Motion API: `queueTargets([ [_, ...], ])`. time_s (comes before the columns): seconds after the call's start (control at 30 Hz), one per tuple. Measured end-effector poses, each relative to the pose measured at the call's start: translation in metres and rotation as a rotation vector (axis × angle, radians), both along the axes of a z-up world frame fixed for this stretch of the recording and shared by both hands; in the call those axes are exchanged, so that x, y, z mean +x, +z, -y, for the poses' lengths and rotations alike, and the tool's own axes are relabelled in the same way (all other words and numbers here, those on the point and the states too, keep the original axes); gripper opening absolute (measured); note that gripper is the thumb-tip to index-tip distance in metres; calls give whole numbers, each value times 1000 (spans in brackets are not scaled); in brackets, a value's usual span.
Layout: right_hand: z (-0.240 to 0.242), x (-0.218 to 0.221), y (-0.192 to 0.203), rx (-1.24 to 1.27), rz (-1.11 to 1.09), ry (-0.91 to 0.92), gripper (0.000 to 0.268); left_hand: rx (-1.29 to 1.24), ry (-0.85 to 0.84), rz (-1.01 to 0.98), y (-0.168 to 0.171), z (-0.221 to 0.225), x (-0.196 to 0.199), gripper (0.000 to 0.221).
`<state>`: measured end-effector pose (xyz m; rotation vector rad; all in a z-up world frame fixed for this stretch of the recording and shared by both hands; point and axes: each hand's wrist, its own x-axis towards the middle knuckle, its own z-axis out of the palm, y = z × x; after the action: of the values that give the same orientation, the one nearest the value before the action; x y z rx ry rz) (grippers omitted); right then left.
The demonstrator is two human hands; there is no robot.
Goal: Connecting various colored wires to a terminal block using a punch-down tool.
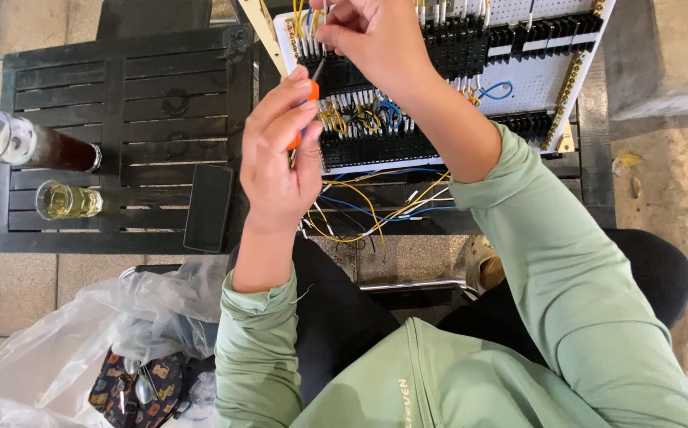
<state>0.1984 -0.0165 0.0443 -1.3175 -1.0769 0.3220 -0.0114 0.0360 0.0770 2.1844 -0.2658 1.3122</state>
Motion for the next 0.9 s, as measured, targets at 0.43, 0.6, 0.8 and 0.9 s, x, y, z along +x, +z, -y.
queueTargets([
  [0.43, -3, 2, -11, 61, 15, -43, 20, 309, 515, -190, 10, 36, -10, 23],
  [0.6, -4, 2, -15, 41, -10, -71, 17, 562, 868, -135, 25, 37, -5, 37],
  [0.8, -8, 4, -13, 44, 106, -83, 24, 388, 740, -264, 17, 41, -9, 42],
  [0.9, -8, 1, -12, 60, 72, -104, 22, 361, 703, -193, 25, 41, -7, 29],
])
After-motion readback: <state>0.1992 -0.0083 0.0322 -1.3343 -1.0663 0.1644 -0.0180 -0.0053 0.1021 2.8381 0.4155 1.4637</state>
